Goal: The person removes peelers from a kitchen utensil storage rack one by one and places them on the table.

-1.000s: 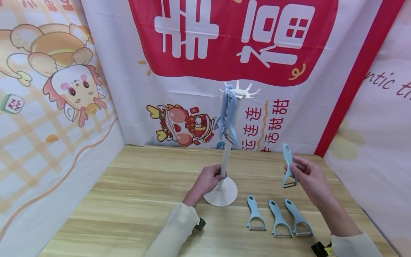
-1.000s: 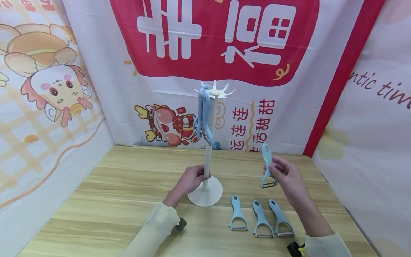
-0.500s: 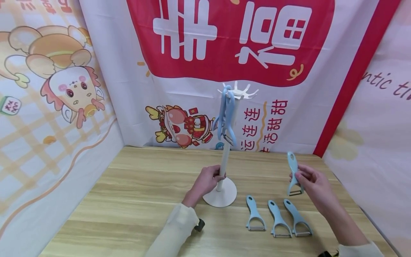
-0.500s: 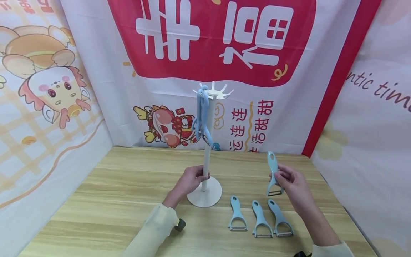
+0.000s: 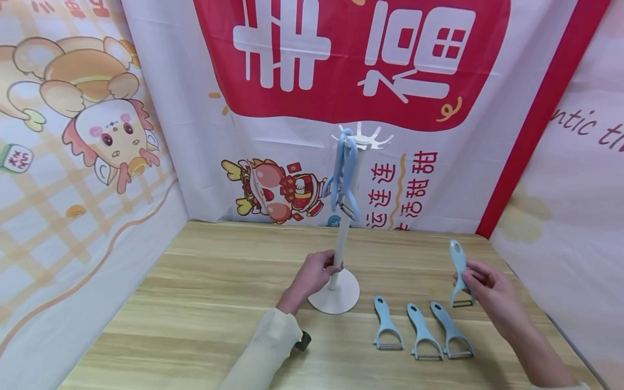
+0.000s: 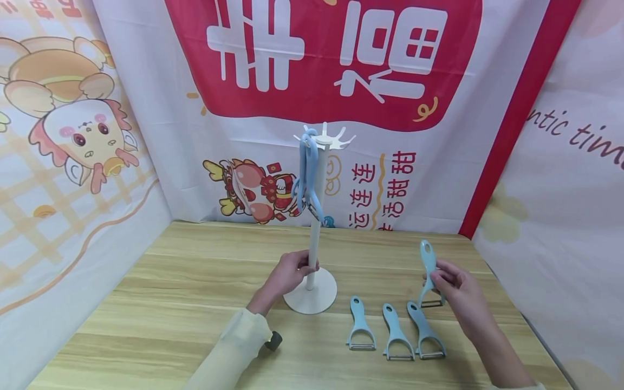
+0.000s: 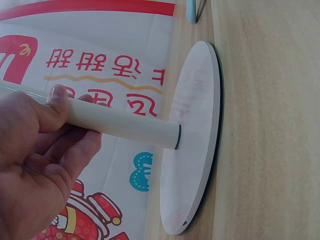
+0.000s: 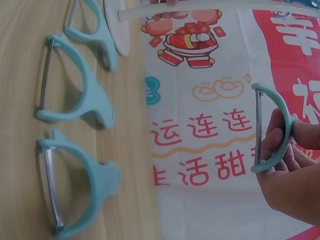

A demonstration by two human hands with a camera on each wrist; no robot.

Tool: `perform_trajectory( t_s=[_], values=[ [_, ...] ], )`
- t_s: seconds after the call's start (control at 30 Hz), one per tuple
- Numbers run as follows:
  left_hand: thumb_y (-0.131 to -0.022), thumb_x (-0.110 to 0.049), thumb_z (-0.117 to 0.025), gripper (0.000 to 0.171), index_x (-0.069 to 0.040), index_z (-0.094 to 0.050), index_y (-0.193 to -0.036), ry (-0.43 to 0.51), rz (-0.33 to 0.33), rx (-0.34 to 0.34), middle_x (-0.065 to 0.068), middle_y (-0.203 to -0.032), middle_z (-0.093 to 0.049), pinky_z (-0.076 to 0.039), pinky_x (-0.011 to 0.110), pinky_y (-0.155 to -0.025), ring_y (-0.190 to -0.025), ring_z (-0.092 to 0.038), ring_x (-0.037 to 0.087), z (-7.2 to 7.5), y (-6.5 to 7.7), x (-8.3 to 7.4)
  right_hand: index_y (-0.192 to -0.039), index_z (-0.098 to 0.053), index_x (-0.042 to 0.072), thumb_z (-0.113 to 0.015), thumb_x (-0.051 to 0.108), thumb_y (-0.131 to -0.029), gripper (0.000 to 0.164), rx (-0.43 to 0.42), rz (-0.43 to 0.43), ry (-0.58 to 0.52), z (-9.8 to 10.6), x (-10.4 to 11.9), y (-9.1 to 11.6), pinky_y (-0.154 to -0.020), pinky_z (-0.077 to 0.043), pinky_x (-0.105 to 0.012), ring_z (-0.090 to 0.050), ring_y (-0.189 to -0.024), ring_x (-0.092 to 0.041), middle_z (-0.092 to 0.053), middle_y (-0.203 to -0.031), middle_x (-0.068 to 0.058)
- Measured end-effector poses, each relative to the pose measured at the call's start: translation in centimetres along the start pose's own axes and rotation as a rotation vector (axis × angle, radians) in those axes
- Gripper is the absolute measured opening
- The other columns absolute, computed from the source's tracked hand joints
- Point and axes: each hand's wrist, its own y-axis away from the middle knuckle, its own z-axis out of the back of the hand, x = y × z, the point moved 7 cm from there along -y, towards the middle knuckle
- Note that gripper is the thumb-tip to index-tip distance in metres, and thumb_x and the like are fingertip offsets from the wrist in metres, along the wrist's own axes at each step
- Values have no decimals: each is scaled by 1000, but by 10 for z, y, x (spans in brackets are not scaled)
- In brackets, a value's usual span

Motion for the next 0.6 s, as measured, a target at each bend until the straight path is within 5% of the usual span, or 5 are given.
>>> perform_trajectory(
  t_s=[0.43,0.6],
  values=[
    [-97,-5,-62,14,-6,-68,-109,1,-2,0,3,-101,-72,-57,44,-98,-102,-69,20,2,0,-2,-107,-64,38,-58,17,-101,23,-33,-53,2,19,-15,9,-76,-57,-15,-68,-88,0,-72,-95,15],
    [-97,-6,-62,15,-5,-68,-111,2,9,7,3,-101,-72,-56,45,-98,-102,-68,20,1,1,-1,-109,-62,37,-59,22,-101,18,-51,-120,83,23,-24,12,-76,-57,-16,-67,-87,2,-71,-95,17]
  ],
)
